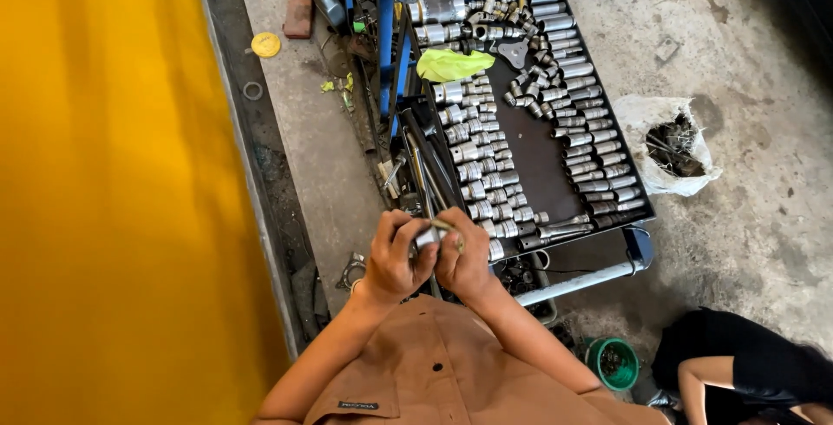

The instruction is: The person cleans and organizes a set of socket wrenches on a tool cart.

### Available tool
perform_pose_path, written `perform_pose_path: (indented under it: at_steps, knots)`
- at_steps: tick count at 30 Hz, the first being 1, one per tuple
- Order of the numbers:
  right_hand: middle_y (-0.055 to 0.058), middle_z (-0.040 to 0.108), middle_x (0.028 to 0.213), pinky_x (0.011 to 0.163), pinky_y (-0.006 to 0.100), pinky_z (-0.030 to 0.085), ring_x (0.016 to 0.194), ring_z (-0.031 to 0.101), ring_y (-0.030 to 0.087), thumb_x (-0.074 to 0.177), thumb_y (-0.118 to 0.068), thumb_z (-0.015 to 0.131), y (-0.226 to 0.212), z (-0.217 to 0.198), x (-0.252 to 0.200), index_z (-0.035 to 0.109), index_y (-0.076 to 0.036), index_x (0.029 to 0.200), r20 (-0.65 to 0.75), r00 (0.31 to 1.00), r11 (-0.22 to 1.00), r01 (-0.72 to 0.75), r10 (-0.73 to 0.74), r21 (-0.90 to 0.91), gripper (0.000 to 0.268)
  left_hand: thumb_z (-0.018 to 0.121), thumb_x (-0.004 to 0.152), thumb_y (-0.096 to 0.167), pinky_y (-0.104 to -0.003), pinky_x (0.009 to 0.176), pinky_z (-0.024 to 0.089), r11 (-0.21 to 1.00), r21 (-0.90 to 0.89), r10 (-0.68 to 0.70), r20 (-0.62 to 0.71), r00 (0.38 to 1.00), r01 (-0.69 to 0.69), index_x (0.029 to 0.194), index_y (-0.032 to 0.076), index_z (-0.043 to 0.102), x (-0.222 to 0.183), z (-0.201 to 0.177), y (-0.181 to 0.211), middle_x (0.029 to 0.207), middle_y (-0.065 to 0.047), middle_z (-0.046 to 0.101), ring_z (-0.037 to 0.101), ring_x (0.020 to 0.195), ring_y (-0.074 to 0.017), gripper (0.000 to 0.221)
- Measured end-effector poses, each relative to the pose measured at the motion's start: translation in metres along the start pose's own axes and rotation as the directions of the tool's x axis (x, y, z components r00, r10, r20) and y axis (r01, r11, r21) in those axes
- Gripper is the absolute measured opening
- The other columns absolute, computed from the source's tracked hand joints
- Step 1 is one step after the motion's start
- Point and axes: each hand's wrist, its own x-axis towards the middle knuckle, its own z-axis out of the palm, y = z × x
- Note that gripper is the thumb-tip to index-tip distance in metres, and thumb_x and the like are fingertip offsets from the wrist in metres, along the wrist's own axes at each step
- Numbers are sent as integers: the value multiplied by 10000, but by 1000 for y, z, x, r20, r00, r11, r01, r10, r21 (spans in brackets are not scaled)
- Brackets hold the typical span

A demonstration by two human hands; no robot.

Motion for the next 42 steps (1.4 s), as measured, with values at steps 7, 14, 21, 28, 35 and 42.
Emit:
perform_pose_path:
  at_steps: [7,14,21,28,35,42]
  knots:
    - [186,640,916,615,418,509,730,651,366,1145,-294,394,14,4,-16,583,31,1120,-64,989,991,128,-130,-33,377,611,984,150,-441,556,490,992,35,-120,0,993,120,928,25,601,2,7,6,823,-142,554,582,632,-343,137]
    - [174,606,1005,649,411,507,800,625,329,1049,-316,580,40,-1,-38,582,8,1183,-84,975,965,188,-206,-183,351,521,1104,236,-386,545,459,795,-236,-530,177,829,558,871,25,589,-13,30,-19,686,-105,576,589,609,-272,322]
    - [152,516,1122,794,416,499,947,560,306,891,-87,804,53,-18,-53,552,-87,1136,6,947,916,312,-321,-253,351,473,1068,485,-226,345,209,-242,-150,-494,869,11,959,778,125,546,-20,47,-35,556,47,451,325,369,-62,468]
    - [128,543,1001,721,390,474,878,567,287,884,-43,808,66,-65,-53,569,-68,1039,-135,968,925,152,-210,-349,286,538,996,449,-285,403,454,-141,-266,-649,752,114,954,872,92,629,-11,89,-42,609,-40,637,564,423,-142,389]
    - [97,590,801,661,327,456,709,533,170,1036,-132,725,88,-116,-62,568,5,924,-305,891,890,-408,337,-206,237,853,800,395,-410,537,508,838,-37,-406,626,666,545,723,-40,659,7,126,-41,615,-160,628,628,538,-278,482]
    - [96,624,727,587,326,462,648,516,144,989,-220,773,86,-114,-74,625,12,942,-252,795,770,-601,551,-212,279,860,748,292,-496,701,577,975,139,-213,818,534,176,734,-62,697,0,209,-42,763,-272,672,680,764,-446,390]
